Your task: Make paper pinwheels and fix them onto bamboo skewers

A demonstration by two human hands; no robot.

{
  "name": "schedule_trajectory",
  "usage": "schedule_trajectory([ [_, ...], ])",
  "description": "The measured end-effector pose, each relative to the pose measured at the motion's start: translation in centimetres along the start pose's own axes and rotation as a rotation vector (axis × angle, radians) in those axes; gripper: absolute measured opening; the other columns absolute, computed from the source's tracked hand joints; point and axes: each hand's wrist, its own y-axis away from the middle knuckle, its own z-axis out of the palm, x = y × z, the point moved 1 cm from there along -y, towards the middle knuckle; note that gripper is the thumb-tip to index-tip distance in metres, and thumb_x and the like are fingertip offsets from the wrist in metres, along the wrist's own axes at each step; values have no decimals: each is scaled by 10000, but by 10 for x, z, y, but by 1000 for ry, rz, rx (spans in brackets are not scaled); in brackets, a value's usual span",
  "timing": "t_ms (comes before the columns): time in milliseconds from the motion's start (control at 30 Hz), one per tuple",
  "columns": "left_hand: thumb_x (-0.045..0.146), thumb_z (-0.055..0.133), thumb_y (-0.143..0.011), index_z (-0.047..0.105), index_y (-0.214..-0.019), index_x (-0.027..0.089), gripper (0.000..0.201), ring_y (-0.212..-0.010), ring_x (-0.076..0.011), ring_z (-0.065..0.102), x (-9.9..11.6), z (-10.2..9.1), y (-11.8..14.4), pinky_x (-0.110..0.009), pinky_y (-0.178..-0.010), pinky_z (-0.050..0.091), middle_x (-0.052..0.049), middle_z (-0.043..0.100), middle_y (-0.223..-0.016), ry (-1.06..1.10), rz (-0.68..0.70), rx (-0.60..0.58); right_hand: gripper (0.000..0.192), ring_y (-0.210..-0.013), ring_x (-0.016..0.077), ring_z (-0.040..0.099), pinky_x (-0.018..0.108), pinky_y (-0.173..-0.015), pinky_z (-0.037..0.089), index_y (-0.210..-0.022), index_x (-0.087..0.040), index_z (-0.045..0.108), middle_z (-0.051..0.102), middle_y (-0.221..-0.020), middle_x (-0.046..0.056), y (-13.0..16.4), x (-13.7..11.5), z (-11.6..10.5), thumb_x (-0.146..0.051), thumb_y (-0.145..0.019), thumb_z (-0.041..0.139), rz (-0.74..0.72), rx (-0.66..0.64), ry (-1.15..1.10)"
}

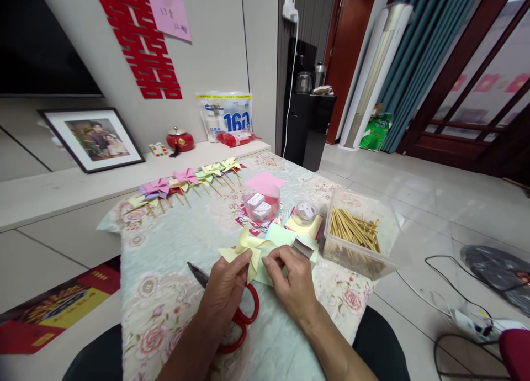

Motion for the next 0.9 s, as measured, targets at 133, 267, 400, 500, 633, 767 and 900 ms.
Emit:
schedule_trajectory([
  [133, 296, 748, -697, 700, -960, 173, 294, -877, -227, 687, -1, -3, -1, -291, -752, 523, -43, 747, -884, 28, 11, -25, 236, -643, 163, 579, 274, -592, 432, -763, -193, 625, 632, -690, 18, 1, 2, 3, -324, -945, 550, 96, -69, -62],
  [267, 352, 721, -712, 702, -913, 183, 263, -882, -234, 685, -2, -4, -1, -292, -735, 524, -51, 747, -889, -10, -13, -34, 252, -628, 158, 574, 262, -576, 445, -771, -190, 628, 617, -678, 7, 1, 4, 6, -389, -919, 585, 260, -122, -223],
  [400, 339, 725, -699, 716, -876, 196, 228, -872, -234, 687, -4, -3, 0, -291, -738, 524, -45, 748, -872, -24, -13, -31, 280, -585, 139, 526, 249, -547, 411, -770, -184, 629, 576, -635, -15, 1, 7, 9, -439, -885, 627, 351, -156, -345],
  [500, 296, 729, -705, 730, -922, 197, 238, -868, -230, 687, -4, -3, 0, -291, -744, 525, -38, 750, -869, 22, -17, -57, 292, -564, 130, 498, 246, -537, 390, -761, -183, 624, 551, -613, -27, 2, 10, 10, -453, -869, 645, 382, -176, -383],
  [633, 266, 734, -705, 739, -931, 196, 236, -876, -239, 689, -3, -2, 0, -291, -740, 528, -40, 751, -860, 56, -40, -77, 297, -552, 127, 488, 248, -536, 376, -753, -181, 616, 545, -599, -30, 3, 10, 11, -455, -864, 644, 391, -182, -376],
  [767, 267, 739, -699, 733, -932, 191, 245, -886, -246, 691, -3, -2, 1, -295, -734, 532, -45, 752, -865, 53, -40, -70, 292, -560, 135, 503, 254, -540, 384, -750, -180, 609, 553, -603, -24, 2, 9, 10, -447, -865, 635, 388, -186, -347],
  [900, 287, 739, -692, 729, -909, 190, 237, -876, -253, 695, -4, -4, 0, -307, -730, 539, -43, 752, -847, 32, -26, -36, 263, -572, 144, 529, 261, -543, 408, -753, -186, 608, 567, -616, -13, 1, 7, 10, -406, -897, 599, 339, -188, -268],
])
